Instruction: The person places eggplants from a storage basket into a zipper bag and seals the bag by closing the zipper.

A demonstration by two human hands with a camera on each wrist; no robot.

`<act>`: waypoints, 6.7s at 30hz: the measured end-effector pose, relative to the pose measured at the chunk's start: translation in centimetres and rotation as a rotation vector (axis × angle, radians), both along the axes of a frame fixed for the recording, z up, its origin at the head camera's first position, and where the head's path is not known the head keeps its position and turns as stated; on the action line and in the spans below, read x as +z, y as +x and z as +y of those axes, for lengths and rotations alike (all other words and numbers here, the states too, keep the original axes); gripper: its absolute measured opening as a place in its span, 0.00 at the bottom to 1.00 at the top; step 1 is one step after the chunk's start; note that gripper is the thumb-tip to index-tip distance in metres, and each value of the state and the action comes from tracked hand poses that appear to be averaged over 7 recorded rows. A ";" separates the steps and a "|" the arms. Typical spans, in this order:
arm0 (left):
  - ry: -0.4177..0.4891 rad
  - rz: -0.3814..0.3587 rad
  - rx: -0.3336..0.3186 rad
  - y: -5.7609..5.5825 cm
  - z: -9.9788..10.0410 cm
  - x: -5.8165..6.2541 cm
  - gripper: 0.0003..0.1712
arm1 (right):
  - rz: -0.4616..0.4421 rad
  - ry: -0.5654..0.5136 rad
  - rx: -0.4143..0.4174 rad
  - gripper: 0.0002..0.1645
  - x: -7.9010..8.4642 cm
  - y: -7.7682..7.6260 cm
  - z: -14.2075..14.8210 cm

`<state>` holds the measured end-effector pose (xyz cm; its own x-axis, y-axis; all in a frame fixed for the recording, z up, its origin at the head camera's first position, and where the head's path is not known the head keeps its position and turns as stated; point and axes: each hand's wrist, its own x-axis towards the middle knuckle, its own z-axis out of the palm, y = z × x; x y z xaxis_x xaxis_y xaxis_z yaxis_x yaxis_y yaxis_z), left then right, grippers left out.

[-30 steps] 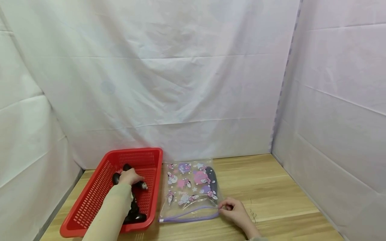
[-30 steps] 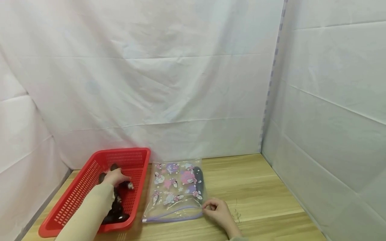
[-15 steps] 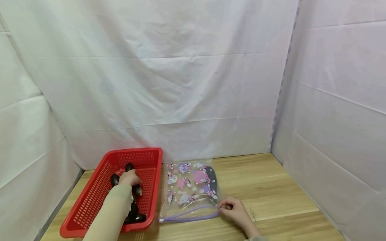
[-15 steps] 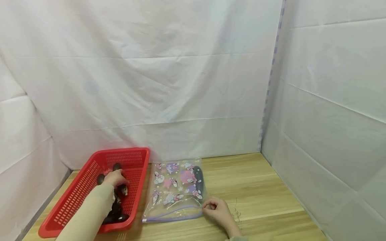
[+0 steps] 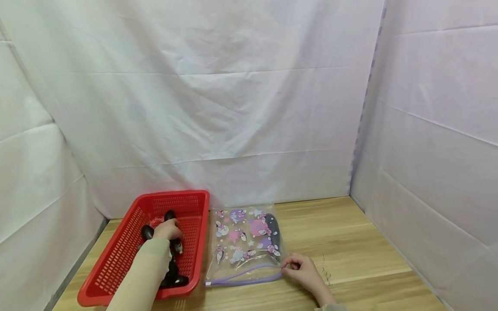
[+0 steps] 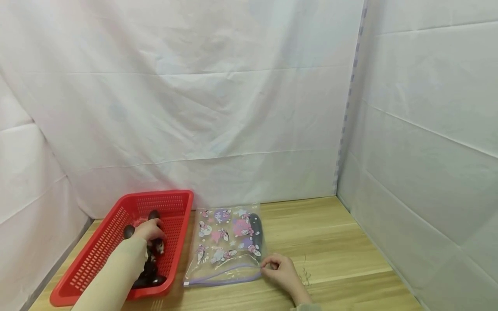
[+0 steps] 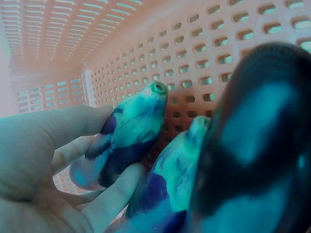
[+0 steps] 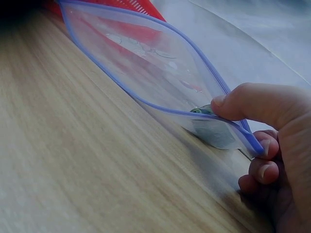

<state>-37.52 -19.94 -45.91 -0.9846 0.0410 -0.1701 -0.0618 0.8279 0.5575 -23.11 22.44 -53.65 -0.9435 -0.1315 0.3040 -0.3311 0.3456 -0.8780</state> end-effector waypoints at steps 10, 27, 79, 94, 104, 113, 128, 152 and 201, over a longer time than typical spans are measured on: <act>-0.023 0.054 -0.012 0.6 0.3 0.4 0.31 | -0.001 -0.007 -0.006 0.07 0.1 0.1 -0.1; 0.150 0.021 -0.015 1.5 0.7 1.0 0.35 | 0.011 0.035 -0.040 0.10 -2.8 -1.3 1.0; 0.106 0.106 -0.201 7.0 1.6 6.8 0.32 | -0.016 -0.041 -0.067 0.09 -3.1 -1.3 1.1; 0.161 0.076 -0.221 8.0 2.5 6.9 0.31 | -0.086 -0.028 -0.085 0.07 -3.0 -1.3 0.9; 0.135 0.084 -0.250 8.8 3.3 6.4 0.32 | -0.067 -0.026 -0.087 0.08 -3.2 -1.3 1.0; 0.102 0.102 -0.292 8.9 3.9 6.5 0.32 | -0.072 -0.028 -0.088 0.07 -3.2 -1.4 1.0; 0.083 0.123 -0.347 9.2 5.1 6.7 0.32 | -0.092 -0.017 -0.104 0.08 -3.4 -1.5 1.1; 0.077 0.169 -0.521 9.9 6.9 6.9 0.31 | -0.092 -0.020 -0.090 0.08 -2.9 -1.2 0.3; -0.158 0.262 -0.830 15.6 12.9 0.9 0.30 | -0.081 0.018 -0.068 0.05 0.6 0.3 -1.3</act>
